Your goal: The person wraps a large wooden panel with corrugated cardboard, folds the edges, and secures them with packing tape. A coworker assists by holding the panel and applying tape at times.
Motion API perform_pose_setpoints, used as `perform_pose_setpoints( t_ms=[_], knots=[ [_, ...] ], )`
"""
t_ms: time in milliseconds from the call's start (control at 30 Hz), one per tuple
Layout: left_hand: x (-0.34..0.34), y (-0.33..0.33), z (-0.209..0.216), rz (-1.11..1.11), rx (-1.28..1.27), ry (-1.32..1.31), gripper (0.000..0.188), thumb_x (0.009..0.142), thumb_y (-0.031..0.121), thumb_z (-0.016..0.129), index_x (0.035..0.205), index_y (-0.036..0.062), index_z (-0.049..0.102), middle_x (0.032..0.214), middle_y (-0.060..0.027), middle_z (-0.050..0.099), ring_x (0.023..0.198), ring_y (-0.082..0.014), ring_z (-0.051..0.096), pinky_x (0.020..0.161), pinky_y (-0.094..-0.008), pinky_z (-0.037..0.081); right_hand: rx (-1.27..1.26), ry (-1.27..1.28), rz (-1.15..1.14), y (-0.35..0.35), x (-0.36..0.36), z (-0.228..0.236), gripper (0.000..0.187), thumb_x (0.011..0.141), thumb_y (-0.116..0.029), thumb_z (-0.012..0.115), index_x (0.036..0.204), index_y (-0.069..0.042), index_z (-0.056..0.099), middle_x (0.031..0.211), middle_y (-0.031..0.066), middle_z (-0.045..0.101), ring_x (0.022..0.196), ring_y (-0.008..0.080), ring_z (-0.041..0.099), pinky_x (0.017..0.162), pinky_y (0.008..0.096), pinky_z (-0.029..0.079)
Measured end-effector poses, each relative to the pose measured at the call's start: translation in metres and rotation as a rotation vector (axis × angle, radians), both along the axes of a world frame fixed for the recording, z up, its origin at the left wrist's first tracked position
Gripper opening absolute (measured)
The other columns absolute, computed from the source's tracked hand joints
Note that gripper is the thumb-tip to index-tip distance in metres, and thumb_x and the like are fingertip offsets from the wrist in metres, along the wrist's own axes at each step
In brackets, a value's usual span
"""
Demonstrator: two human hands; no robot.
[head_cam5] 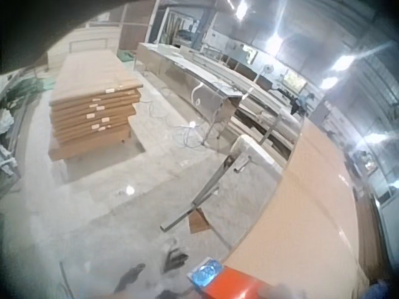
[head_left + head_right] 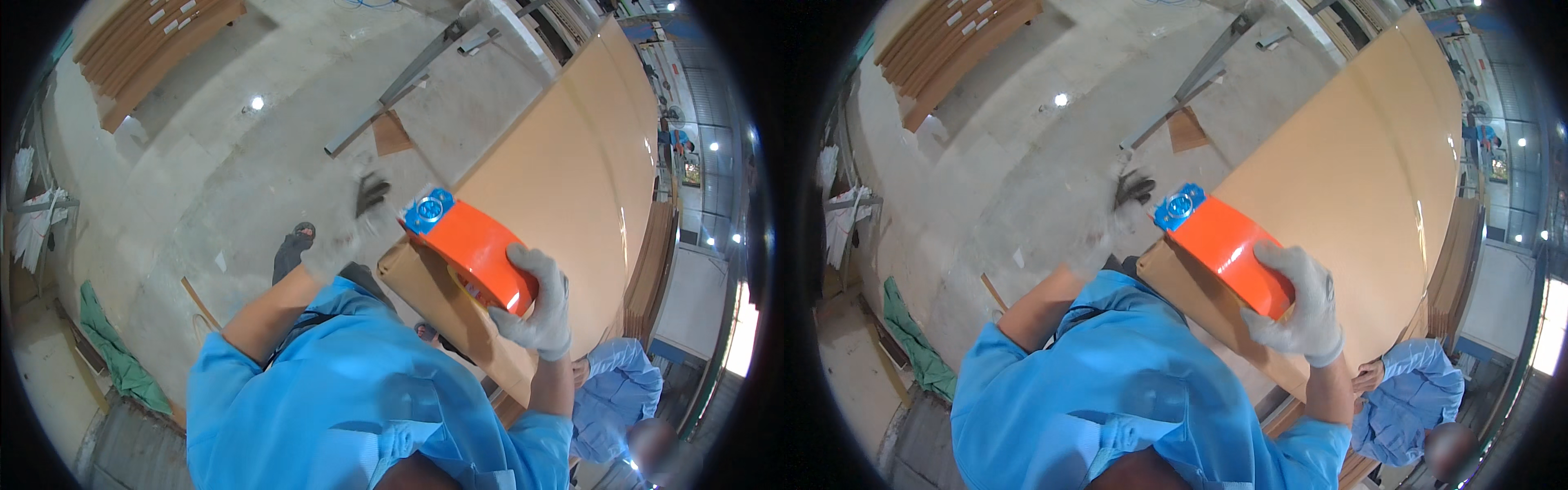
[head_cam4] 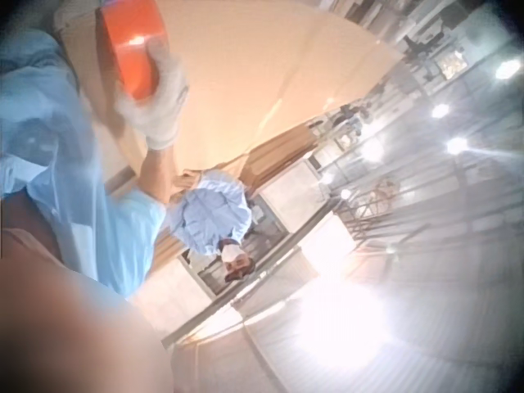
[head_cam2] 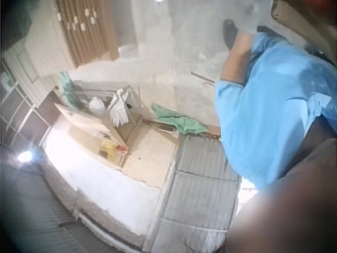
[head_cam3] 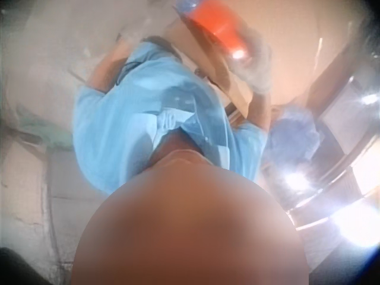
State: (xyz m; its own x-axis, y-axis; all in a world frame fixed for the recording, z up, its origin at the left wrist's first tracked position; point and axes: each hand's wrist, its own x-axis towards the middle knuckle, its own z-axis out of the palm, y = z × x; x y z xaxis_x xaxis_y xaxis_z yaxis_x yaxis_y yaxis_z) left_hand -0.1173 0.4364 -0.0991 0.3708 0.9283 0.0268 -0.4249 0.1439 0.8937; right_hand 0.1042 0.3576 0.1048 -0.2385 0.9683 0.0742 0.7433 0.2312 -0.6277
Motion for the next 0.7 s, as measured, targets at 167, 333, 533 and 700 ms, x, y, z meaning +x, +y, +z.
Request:
perform_pose_setpoints(
  t_ms=[167,333,533,700],
  knots=[
    [0.002,-0.022,0.043,-0.288,-0.139,0.122,0.046,0.093,0.022,0.062,0.131,-0.002,0.053,0.113,-0.0063,0.064,0.099,-0.013,0.061,0.089,-0.0291,0.05,-0.019,0.08,0.016,0.006,0.0,0.001,0.064,0.062,-0.015,0.078,0.122,-0.004,0.058,0.095,0.0152,0.067,0.084,0.0326,0.069,0.076,0.0384,0.054],
    [0.01,-0.022,0.05,-0.129,-0.235,0.135,0.03,0.084,0.012,0.059,0.109,-0.0039,0.064,0.095,-0.0058,0.066,0.087,-0.011,0.061,0.075,-0.0264,0.05,-0.052,-0.035,0.146,0.05,-0.011,0.038,0.059,0.068,-0.025,0.077,0.119,-0.003,0.061,0.111,0.0163,0.067,0.101,0.0288,0.068,0.092,0.0381,0.052],
    [0.005,-0.011,0.065,-0.127,-0.069,0.212,0.03,0.085,0.013,0.061,0.108,-0.0047,0.066,0.097,-0.0074,0.069,0.089,-0.0149,0.065,0.081,-0.0273,0.052,-0.146,-0.215,0.211,0.088,-0.04,0.096,0.052,0.069,-0.022,0.074,0.116,-0.003,0.063,0.111,0.0129,0.066,0.095,0.0241,0.068,0.089,0.0352,0.053],
    [0.011,-0.009,0.066,-0.156,-0.188,0.046,0.049,0.083,0.009,0.068,0.129,-0.0052,0.06,0.113,-0.0108,0.069,0.099,-0.0175,0.066,0.09,-0.0279,0.051,-0.134,-0.144,0.183,0.022,0.003,0.145,0.063,0.064,-0.023,0.079,0.12,-0.001,0.058,0.107,0.0126,0.065,0.1,0.0224,0.066,0.092,0.0335,0.051]
  ],
)
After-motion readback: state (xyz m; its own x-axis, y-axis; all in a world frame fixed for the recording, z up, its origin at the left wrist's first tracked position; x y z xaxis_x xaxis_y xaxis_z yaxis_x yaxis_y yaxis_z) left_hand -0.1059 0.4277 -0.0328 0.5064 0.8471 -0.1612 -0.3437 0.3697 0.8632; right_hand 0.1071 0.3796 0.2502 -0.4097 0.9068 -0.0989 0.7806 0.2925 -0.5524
